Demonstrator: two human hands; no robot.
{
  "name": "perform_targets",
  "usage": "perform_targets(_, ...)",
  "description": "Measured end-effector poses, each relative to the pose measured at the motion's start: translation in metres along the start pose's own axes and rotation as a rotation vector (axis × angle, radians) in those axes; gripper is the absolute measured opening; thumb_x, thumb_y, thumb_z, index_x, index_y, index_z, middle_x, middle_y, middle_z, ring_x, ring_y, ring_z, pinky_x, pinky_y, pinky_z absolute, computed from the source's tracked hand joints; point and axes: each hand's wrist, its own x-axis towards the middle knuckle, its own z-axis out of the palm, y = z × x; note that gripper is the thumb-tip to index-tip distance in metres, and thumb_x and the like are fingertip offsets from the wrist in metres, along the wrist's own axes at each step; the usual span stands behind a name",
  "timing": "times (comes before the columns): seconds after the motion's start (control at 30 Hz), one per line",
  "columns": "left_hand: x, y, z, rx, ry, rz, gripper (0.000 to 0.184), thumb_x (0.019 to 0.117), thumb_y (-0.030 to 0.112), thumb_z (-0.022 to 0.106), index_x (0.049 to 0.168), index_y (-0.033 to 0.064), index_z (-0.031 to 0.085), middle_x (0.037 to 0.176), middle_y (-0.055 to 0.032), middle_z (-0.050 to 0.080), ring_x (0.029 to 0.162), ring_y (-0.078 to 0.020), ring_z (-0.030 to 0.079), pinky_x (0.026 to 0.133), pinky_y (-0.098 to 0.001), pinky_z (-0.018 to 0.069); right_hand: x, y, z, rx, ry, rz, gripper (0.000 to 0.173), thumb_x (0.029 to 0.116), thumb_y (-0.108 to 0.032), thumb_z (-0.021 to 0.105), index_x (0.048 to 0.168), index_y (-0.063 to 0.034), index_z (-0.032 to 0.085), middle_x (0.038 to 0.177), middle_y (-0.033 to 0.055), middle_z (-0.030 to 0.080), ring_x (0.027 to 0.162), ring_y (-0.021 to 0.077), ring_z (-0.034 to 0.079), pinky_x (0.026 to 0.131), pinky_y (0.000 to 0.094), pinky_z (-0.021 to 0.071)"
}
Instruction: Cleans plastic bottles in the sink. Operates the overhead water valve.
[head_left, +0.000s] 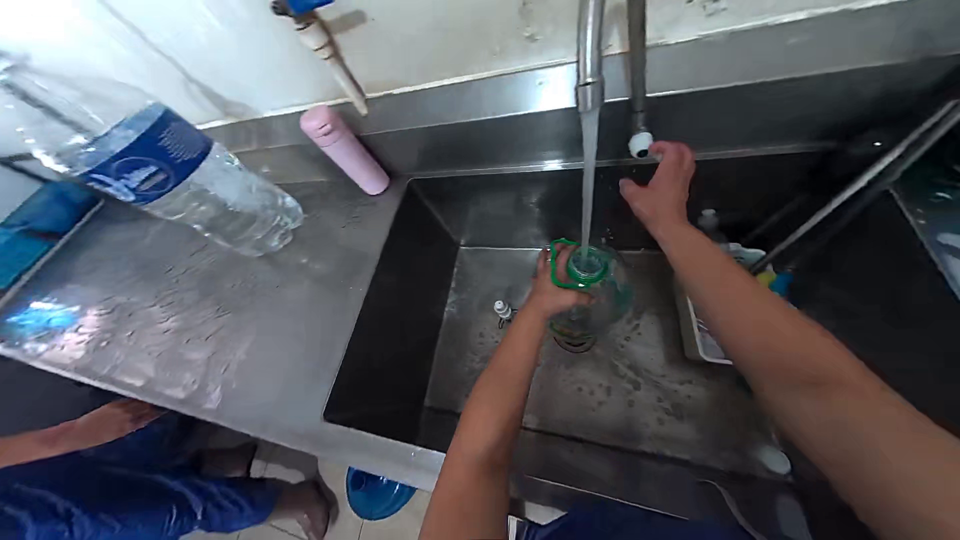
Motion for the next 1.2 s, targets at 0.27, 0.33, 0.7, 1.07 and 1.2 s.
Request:
perform_targets(0.27, 0.007, -0.008, -0.004, 0.054, 0.015, 0.041, 0.097, 0.0707, 0.004, 0.089, 0.155, 0.0069, 0.041, 0.166, -0.0165, 0.026, 0.153, -0.04, 0.02, 0.116, -0.066, 0.0262, 0.046, -0.039, -0.04, -0.69, -0.317, -0.02, 0.06, 0.0943, 0.006, 0.059, 0.149, 0.0072, 0.034, 0.125, 0.0408, 0.058, 0.124, 0.0615, 0.051, 0.099, 0.0746, 0.0357)
perform_targets(0.33, 0.006, -0.006, -0.005, 0.056, 0.0, 0.04, 0.099, 0.0704, 0.005, 0.091, 0.155, 0.0059, 0.039, 0.166, -0.0178, 0.025, 0.153, -0.0411, 0.019, 0.118, -0.0634, 0.0269, 0.02, -0.048, -0.039, -0.523, -0.257, -0.234, 0.064, 0.0896, 0.005, 0.062, 0.15, 0.0048, 0.04, 0.134, 0.0382, 0.054, 0.129, 0.0594, 0.046, 0.098, 0.0741, 0.0364)
perform_targets(0.7, -0.014, 0.077, -0.044, -0.563, 0.245, -0.035, 0.027, 0.095, -0.01, 0.055, 0.122, -0.0083, 0.054, 0.101, -0.0125, 0.062, 0.076, -0.011, 0.062, 0.069, -0.0257, 0.0545, -0.104, 0.001, 0.065, 0.254, -0.244, -0.309, 0.035, 0.0761, -0.001, 0.076, 0.109, 0.0112, 0.07, 0.114, 0.0295, 0.068, 0.111, 0.0441, 0.065, 0.097, 0.0628, 0.0475)
perform_targets(1.07, 0.0, 0.127, -0.008, -0.214, 0.123, -0.02, 0.044, 0.1117, 0.031, 0.041, 0.125, -0.0022, 0.066, 0.121, -0.0259, 0.066, 0.115, -0.0367, 0.061, 0.102, -0.0576, 0.0434, -0.109, 0.005, 0.082, 0.798, -0.191, 0.131, 0.037, 0.1069, -0.007, 0.031, 0.137, 0.0129, 0.039, 0.123, 0.0161, 0.056, 0.109, 0.012, 0.062, 0.091, 0.0264, 0.0544)
perform_targets(1.2, -0.044, 0.062, -0.022, 0.239, 0.116, 0.292, 0.034, 0.0996, 0.021, 0.062, 0.094, -0.0106, 0.071, 0.112, -0.0259, 0.068, 0.113, -0.0364, 0.063, 0.101, -0.0516, 0.0452, -0.111, -0.005, 0.071, 0.279, -0.123, -0.077, 0.053, 0.0937, -0.007, 0.064, 0.136, 0.0194, 0.047, 0.127, 0.0363, 0.06, 0.121, 0.0385, 0.061, 0.107, 0.0448, 0.0453)
